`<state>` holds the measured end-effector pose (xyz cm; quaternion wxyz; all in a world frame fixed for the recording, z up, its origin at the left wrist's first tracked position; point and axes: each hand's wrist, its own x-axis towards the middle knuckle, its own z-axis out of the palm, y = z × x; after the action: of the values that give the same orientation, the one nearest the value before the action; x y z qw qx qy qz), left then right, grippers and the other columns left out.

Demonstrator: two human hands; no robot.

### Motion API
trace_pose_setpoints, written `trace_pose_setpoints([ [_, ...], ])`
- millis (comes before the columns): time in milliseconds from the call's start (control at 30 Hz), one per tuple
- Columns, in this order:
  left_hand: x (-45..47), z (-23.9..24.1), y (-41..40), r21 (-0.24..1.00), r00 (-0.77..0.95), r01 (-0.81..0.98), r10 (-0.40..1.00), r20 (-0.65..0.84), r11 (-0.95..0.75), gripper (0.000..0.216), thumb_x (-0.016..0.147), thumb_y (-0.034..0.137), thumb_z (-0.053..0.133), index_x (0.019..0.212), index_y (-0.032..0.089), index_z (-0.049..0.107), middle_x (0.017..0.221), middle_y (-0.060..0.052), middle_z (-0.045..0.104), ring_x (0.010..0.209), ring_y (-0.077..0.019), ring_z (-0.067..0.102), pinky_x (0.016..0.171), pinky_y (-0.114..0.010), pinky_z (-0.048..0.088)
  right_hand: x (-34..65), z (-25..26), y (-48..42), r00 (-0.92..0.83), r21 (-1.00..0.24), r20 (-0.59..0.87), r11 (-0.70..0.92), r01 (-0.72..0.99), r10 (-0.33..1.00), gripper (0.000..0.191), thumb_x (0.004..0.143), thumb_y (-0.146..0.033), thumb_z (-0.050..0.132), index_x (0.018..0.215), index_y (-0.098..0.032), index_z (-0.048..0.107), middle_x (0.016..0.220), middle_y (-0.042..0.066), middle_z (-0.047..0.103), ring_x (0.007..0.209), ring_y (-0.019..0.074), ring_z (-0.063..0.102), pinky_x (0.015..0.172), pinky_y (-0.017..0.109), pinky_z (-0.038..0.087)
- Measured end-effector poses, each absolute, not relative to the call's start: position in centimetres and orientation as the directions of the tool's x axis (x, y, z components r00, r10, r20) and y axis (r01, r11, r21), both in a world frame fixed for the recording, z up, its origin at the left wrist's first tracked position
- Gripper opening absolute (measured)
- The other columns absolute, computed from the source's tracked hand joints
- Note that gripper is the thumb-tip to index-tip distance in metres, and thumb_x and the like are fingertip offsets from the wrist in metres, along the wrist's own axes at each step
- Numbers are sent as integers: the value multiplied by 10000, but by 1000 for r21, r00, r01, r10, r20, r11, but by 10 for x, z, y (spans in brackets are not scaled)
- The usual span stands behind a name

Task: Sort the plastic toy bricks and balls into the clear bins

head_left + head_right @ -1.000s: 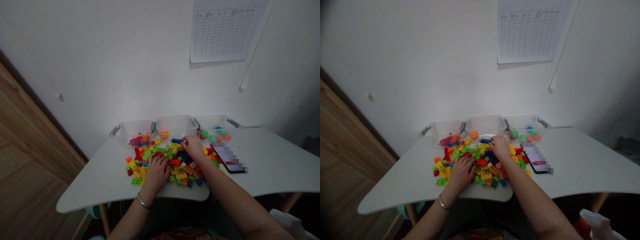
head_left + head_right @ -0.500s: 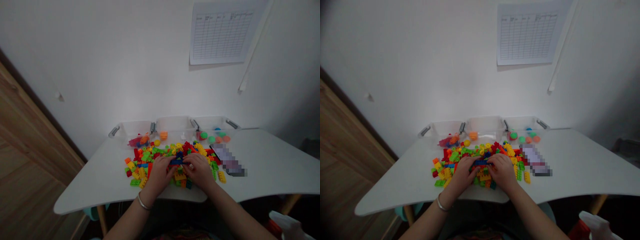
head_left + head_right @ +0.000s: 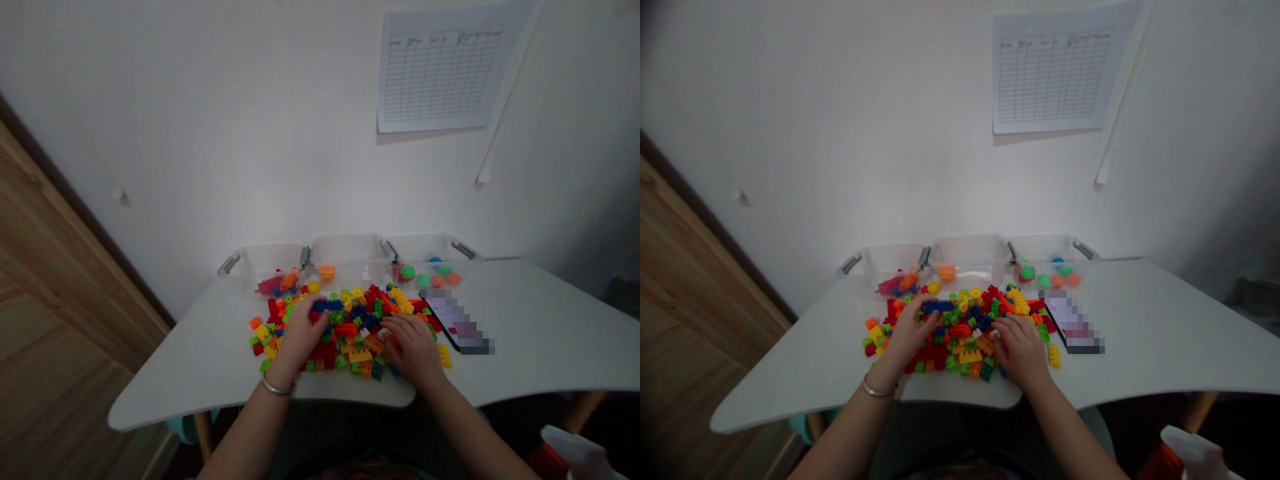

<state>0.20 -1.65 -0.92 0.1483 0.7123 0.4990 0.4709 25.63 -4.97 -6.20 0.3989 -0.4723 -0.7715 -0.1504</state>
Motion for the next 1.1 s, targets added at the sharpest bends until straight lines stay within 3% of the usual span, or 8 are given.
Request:
trace_pose_setpoints([
  [200, -50, 11, 26, 861, -424, 316, 752, 504, -399, 321, 823, 332, 555, 1107, 198, 489, 1001, -51, 606, 893, -160, 639, 822, -316, 527, 250, -67, -50, -231, -157, 771, 530, 834, 593, 194, 900, -216, 514, 1001, -226, 680, 1024, 46, 722, 1028, 232, 604, 932, 411, 442],
  [333, -75, 20, 47, 851, -529, 339, 667, 525, -402, 372, 803, 277, 567, 1153, 193, 475, 1021, -54, 589, 890, -147, 631, 833, -305, 514, 256, -68, -54, -213, -178, 779, 533, 827, 590, 184, 897, -229, 514, 996, -218, 669, 1010, 48, 721, 1016, 239, 601, 905, 414, 444],
  [500, -86, 30, 71, 762, -442, 547, 654, 614, -346, 319, 798, 219, 551, 1115, 183, 542, 1031, -69, 617, 952, -182, 624, 867, -331, 500, 260, -67, -58, -237, -193, 754, 552, 811, 613, 205, 873, -252, 512, 1011, -220, 661, 1053, 58, 710, 1054, 253, 591, 912, 433, 438],
  [633, -82, 35, 88, 600, -277, 738, 672, 687, -309, 349, 782, 172, 535, 1129, 164, 572, 1118, -99, 632, 1057, -211, 598, 967, -373, 460, 257, -66, -59, -304, -175, 716, 583, 793, 628, 246, 840, -259, 520, 1043, -226, 656, 1092, 62, 700, 1083, 261, 577, 938, 449, 433],
  [900, -73, 29, 98, 454, -236, 891, 823, 516, -30, 336, 836, 233, 514, 1142, 223, 653, 1130, -88, 696, 1048, -239, 637, 978, -406, 439, 257, -68, -54, -382, -168, 670, 631, 757, 636, 266, 812, -250, 568, 1062, -229, 657, 1103, 66, 698, 1092, 246, 586, 964, 438, 464],
  [967, -71, 29, 97, 410, -210, 912, 835, 508, -19, 357, 857, 245, 491, 1178, 236, 647, 1242, -97, 654, 1148, -258, 598, 1043, -456, 383, 256, -68, -53, -389, -162, 678, 643, 749, 624, 249, 812, -254, 583, 1047, -230, 663, 1095, 65, 702, 1083, 245, 596, 955, 435, 475],
  [1100, -69, 32, 95, 290, -179, 956, 861, 476, 38, 437, 896, 272, 440, 1313, 241, 569, 1512, -143, 386, 1313, -309, 471, 1103, -555, 275, 255, -71, -50, -387, -153, 694, 650, 744, 607, 202, 842, -262, 587, 1025, -234, 667, 1080, 62, 710, 1062, 237, 613, 936, 427, 493],
])
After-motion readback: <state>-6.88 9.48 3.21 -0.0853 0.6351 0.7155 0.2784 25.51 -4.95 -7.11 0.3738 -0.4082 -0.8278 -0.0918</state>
